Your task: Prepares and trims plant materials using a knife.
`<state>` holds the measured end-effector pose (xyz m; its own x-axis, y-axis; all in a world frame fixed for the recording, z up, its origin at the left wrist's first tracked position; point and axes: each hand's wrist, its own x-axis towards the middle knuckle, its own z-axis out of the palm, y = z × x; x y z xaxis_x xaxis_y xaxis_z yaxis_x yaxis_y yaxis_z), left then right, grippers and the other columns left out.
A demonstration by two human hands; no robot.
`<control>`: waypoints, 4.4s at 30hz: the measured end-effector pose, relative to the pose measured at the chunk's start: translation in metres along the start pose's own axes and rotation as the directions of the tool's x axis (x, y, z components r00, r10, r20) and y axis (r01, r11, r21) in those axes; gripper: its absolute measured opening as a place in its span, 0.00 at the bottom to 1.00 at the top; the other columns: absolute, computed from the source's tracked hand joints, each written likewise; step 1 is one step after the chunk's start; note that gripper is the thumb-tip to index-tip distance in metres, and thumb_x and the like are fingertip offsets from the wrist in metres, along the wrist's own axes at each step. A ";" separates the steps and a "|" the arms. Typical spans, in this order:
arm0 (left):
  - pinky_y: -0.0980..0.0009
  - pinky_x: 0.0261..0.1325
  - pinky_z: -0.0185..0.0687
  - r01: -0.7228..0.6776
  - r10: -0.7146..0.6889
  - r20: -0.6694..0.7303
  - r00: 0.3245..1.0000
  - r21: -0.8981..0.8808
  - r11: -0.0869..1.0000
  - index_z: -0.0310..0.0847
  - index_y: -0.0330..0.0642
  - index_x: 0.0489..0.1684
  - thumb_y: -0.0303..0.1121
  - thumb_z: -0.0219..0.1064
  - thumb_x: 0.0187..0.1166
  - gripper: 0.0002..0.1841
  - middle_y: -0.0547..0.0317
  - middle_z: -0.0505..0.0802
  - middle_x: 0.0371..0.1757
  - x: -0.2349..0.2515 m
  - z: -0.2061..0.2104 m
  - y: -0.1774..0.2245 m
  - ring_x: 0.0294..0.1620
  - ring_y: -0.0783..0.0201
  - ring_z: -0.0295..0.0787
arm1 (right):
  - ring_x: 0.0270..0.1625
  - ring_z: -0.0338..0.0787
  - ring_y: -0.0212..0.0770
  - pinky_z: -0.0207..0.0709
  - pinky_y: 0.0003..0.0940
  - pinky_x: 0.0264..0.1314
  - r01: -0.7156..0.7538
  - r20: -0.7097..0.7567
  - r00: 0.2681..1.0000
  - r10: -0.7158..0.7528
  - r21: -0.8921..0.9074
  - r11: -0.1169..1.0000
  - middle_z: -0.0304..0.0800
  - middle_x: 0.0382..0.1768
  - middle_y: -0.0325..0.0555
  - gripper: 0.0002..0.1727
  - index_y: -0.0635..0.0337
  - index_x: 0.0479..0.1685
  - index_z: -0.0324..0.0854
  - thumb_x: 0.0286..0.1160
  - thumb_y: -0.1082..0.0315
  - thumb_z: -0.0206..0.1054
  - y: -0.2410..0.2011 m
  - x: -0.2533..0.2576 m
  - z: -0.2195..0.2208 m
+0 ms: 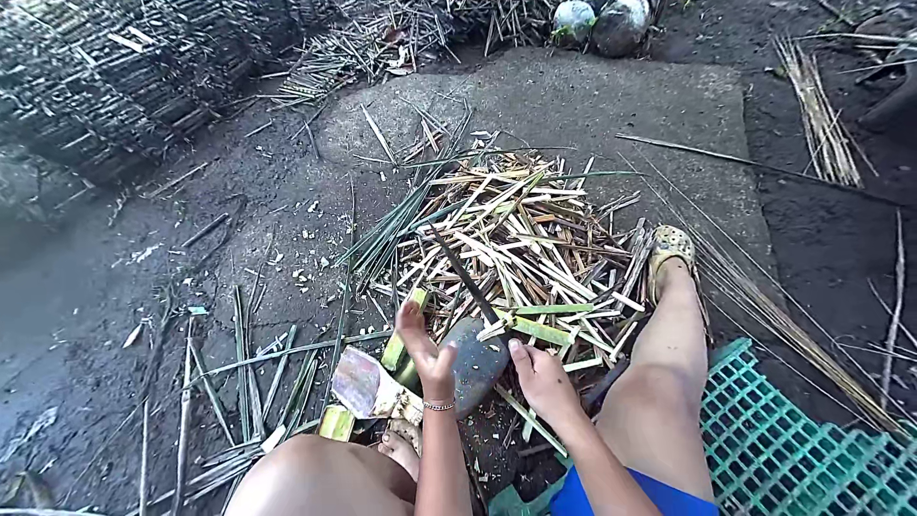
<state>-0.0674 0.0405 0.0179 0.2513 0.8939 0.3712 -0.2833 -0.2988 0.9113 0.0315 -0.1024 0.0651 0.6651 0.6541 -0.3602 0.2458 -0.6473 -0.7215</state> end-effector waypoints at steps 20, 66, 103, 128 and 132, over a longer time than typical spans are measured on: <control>0.77 0.52 0.79 0.288 -0.355 0.275 0.893 0.255 0.923 0.74 0.21 0.56 0.30 0.50 0.89 0.16 0.56 0.84 0.37 -0.027 0.045 -0.032 0.40 0.75 0.81 | 0.61 0.91 0.60 0.80 0.64 0.61 -0.296 0.206 0.921 0.332 -0.186 0.937 0.92 0.54 0.60 0.43 0.61 0.53 0.88 0.88 0.32 0.38 0.045 0.029 0.061; 0.32 0.87 0.50 -0.523 -0.847 0.522 0.097 0.751 0.403 0.70 0.50 0.85 0.34 0.69 0.77 0.32 0.49 0.75 0.85 0.005 0.160 -0.101 0.89 0.45 0.62 | 0.68 0.88 0.58 0.79 0.60 0.68 -0.237 0.323 0.896 0.305 -0.233 0.943 0.88 0.64 0.61 0.26 0.65 0.66 0.82 0.89 0.51 0.54 0.038 0.018 0.056; 0.58 0.69 0.81 0.118 -0.172 0.055 0.983 0.527 0.842 0.87 0.20 0.52 0.22 0.67 0.77 0.12 0.30 0.87 0.58 -0.040 0.017 -0.030 0.61 0.48 0.87 | 0.12 0.69 0.27 0.70 0.24 0.17 -0.024 -0.058 0.996 0.073 0.596 0.802 0.69 0.14 0.32 0.31 0.59 0.28 0.73 0.97 0.51 0.34 0.043 0.013 0.014; 0.66 0.70 0.80 -0.045 0.028 -0.199 0.980 -0.082 0.996 0.61 0.51 0.84 0.66 0.62 0.78 0.41 0.76 0.83 0.67 -0.003 -0.010 0.027 0.66 0.73 0.82 | 0.14 0.71 0.20 0.70 0.22 0.15 0.436 -0.325 0.886 -0.331 0.342 0.832 0.71 0.15 0.25 0.37 0.49 0.27 0.76 0.85 0.28 0.39 -0.008 -0.055 -0.024; 0.67 0.65 0.79 0.016 -0.049 -0.367 0.929 -0.094 0.995 0.58 0.40 0.82 0.40 0.50 0.83 0.28 0.66 0.79 0.62 0.002 -0.008 0.033 0.60 0.71 0.81 | 0.23 0.76 0.39 0.75 0.44 0.32 -0.028 0.009 1.000 0.027 0.166 0.986 0.73 0.19 0.43 0.33 0.65 0.35 0.83 0.95 0.47 0.42 0.025 -0.013 0.017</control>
<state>-0.0835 0.0351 0.0473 -0.0921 0.9677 0.2348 -0.3647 -0.2522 0.8963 0.0169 -0.1199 0.0416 0.6655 0.6396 -0.3847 0.1068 -0.5918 -0.7990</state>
